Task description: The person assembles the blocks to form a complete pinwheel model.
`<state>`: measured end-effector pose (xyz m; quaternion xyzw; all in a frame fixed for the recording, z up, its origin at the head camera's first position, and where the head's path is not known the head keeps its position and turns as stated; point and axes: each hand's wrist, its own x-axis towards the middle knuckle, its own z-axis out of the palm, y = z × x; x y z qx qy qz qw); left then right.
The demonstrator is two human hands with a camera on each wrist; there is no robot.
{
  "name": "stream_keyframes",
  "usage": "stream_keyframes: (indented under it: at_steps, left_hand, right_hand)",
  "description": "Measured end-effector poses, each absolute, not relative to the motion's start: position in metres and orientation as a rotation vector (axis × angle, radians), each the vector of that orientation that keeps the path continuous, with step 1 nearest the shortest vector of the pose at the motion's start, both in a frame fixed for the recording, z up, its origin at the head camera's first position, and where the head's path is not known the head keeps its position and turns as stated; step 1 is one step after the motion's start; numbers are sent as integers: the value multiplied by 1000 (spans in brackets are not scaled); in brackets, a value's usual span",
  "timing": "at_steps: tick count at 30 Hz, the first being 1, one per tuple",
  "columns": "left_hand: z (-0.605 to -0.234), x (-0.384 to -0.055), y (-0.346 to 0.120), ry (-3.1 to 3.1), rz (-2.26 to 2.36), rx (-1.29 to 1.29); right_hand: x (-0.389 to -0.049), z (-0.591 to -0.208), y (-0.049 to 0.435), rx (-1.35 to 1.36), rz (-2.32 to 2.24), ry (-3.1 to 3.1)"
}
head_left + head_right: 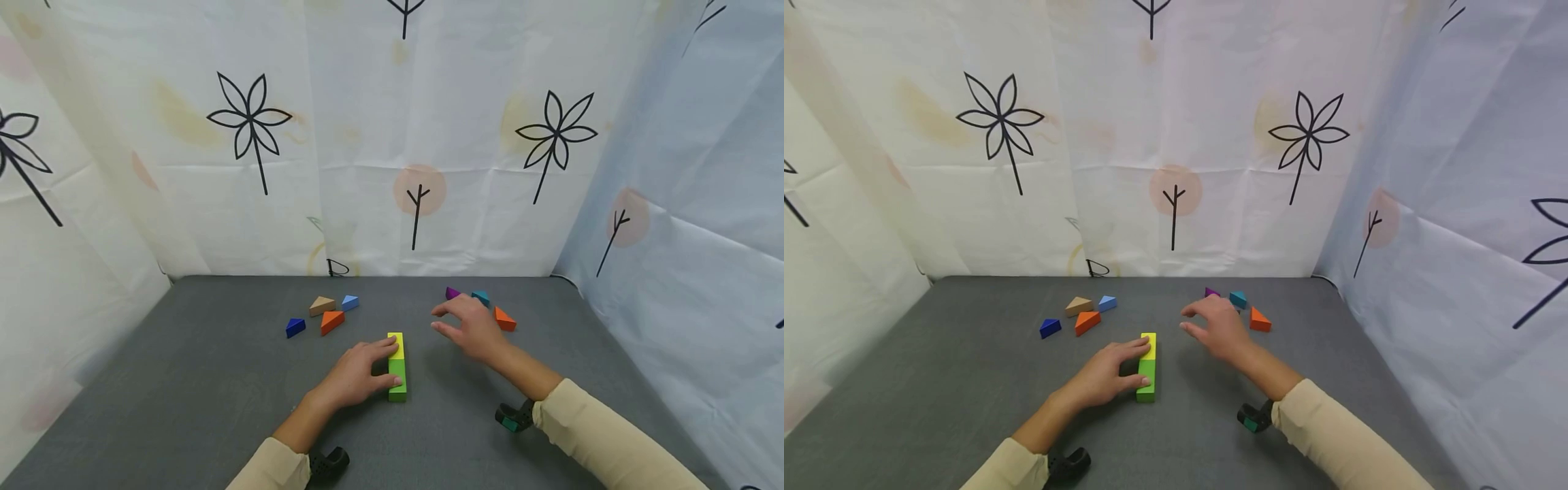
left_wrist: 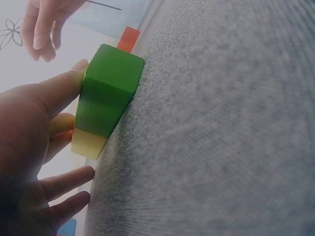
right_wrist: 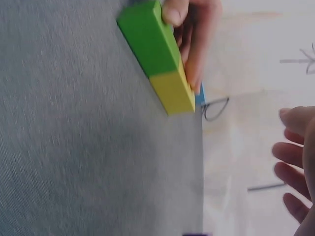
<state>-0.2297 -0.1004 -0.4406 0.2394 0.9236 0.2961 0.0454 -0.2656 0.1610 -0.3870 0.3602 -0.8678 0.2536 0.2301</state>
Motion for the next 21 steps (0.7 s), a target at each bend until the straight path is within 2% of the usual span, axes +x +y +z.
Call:
stream_keyframes:
  at_steps: [12,21]
  left_hand:
    - [-440,-229,-99,2819,870,708]
    - [-440,-228,-99,2835,864,734]
  right_hand:
    - [-296,-406,188,817,703,-2335]
    - [-315,-420,209,699,535,-2501]
